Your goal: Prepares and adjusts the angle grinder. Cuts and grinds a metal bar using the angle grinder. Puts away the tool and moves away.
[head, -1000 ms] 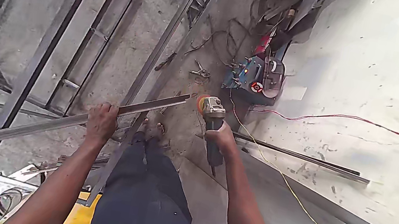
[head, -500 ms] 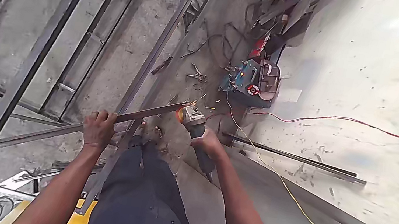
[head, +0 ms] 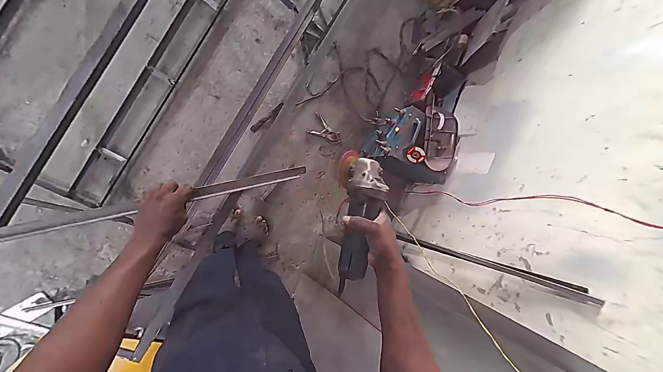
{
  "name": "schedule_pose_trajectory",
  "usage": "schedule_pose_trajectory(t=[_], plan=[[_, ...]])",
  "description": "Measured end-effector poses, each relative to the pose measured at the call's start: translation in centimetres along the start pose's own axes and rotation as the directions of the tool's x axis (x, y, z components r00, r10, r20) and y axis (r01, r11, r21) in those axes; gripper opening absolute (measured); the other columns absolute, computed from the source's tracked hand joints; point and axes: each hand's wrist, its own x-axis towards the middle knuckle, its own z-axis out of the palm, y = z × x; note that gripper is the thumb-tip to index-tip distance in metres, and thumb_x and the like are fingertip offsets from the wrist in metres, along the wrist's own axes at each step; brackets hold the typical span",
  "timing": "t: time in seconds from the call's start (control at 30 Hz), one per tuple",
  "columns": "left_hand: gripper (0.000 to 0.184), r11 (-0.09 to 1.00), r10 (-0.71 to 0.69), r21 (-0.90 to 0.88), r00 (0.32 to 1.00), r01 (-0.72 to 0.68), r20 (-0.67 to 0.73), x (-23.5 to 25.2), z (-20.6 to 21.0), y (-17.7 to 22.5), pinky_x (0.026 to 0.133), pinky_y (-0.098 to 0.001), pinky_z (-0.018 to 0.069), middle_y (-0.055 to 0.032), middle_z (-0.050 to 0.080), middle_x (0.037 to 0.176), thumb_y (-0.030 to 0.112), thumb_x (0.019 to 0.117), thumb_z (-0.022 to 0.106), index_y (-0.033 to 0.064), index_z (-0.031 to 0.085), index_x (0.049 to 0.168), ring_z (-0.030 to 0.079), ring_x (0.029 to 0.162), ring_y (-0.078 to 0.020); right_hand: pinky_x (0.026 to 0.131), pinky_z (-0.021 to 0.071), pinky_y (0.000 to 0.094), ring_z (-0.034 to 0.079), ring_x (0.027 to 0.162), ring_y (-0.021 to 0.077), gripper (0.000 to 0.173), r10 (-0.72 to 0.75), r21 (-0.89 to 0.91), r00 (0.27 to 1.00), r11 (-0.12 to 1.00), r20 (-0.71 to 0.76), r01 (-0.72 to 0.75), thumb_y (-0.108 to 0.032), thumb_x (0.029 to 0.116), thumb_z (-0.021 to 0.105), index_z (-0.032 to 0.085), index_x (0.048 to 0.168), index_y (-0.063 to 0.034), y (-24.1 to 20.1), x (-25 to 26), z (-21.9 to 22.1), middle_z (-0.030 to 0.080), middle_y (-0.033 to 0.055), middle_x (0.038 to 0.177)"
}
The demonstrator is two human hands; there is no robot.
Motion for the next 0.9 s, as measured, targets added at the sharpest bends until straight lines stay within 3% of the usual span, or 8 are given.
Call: schedule_pose_trajectory(t=[0.17,0.3,0.4,0.5,0.6,0.67,0.73,0.9], plan=[[0.064,0.98,0.074,-0.183,0.997,-0.076,-0.019,0.1,-3.6,3.8,0.098,-0.0718,0.0444,-0.0279,0.059,0.132,0.028,0.0771,0.084,0.0085,0.064,0.135,0.056,0.122,-0.0507,0.07,0.0629,0.047,0.072,0.078,0.0294,0.056,-0.06,0.37,0.995,0.925,-0.074,0.083,-0.053,0.0944,0.068,0.063,0.126,-0.0073,-0.9,-0.9,-0.7,0.072,0.017,0.095],[0.064,0.693,0.366,-0.677,0.93,-0.248,0.035,-2.5,-6.2,15.1,0.104,-0.0464,0.053,-0.011,0.067,0.129,0.049,0.0895,0.073,0.0078,0.062,0.136,0.064,0.119,-0.0225,0.07,0.0625,0.0443,0.071,0.078,0.0266,0.062,-0.186,0.516,0.982,0.839,-0.02,0.17,-0.063,0.0947,0.06,0.058,0.13,-0.0124,-1.1,-2.1,1.6,0.07,0.0141,0.098],[0.07,0.438,0.544,-0.897,0.778,0.055,0.313,-4.3,-7.5,22.3,0.093,-0.0363,0.0586,-0.006,0.072,0.115,0.053,0.0887,0.072,0.0048,0.056,0.138,0.07,0.102,-0.0141,0.068,0.0619,0.0449,0.07,0.074,0.0284,0.056,-0.245,0.654,0.969,0.737,0.025,0.169,-0.054,0.0979,0.056,0.053,0.125,-0.0049,-1.8,-2.8,4.3,0.068,0.0179,0.093],[0.061,0.238,0.548,-0.895,0.709,0.376,0.444,-5.2,-7.7,25.6,0.074,-0.0402,0.0645,-0.017,0.074,0.093,0.032,0.0861,0.08,-0.0014,0.053,0.129,0.075,0.078,-0.0271,0.07,0.0624,0.0432,0.07,0.075,0.0281,0.052,-0.279,0.732,0.951,0.675,0.133,0.095,-0.048,0.1015,0.046,0.051,0.122,-0.0009,-2.2,-3.8,5.0,0.068,0.0188,0.09],[0.065,0.424,0.441,-0.893,0.826,0.153,0.35,-5.4,-8.3,26.9,0.066,-0.0375,0.063,-0.0104,0.074,0.093,0.035,0.0794,0.085,0.0033,0.057,0.128,0.072,0.074,-0.0209,0.079,0.0624,0.046,0.072,0.084,0.0313,0.049,-0.341,0.701,0.927,0.7,0.159,0.137,-0.038,0.1,0.054,0.049,0.128,0.0014,-3.0,-4.3,3.7,0.07,0.0229,0.098],[0.074,0.763,0.296,-0.638,0.932,-0.1,0.208,-5.7,-9.9,28.4,0.083,-0.048,0.0594,-0.01,0.072,0.105,0.049,0.0772,0.081,0.0054,0.058,0.132,0.071,0.094,-0.0236,0.084,0.0605,0.0453,0.072,0.091,0.0291,0.053,-0.327,0.56,0.941,0.796,0.082,0.228,-0.029,0.0937,0.071,0.051,0.133,-0.0011,-3.8,-5.0,3.1,0.071,0.0207,0.104],[0.073,0.928,0.24,-0.313,0.966,-0.2,0.094,-5.1,-11.0,30.8,0.085,-0.0597,0.0567,-0.0175,0.071,0.109,0.052,0.0811,0.076,0.0019,0.056,0.131,0.071,0.1,-0.0357,0.087,0.0606,0.0433,0.071,0.096,0.0245,0.066,-0.265,0.404,0.964,0.881,-0.014,0.248,-0.024,0.085,0.084,0.05,0.138,-0.003,-5.1,-5.5,3.0,0.07,0.0166,0.11],[0.079,0.92,0.391,-0.152,0.808,-0.362,0.441,-0.3,-12.2,35.4,0.09,-0.0638,0.0549,-0.0166,0.07,0.116,0.051,0.0836,0.077,0.0061,0.049,0.142,0.07,0.105,-0.0372,0.071,0.0602,0.0425,0.069,0.078,0.0255,0.068,-0.096,0.547,0.991,0.826,-0.094,0.132,-0.003,0.0741,0.083,0.049,0.132,-0.0004,-5.4,0.7,-1.2,0.068,0.0185,0.095]])
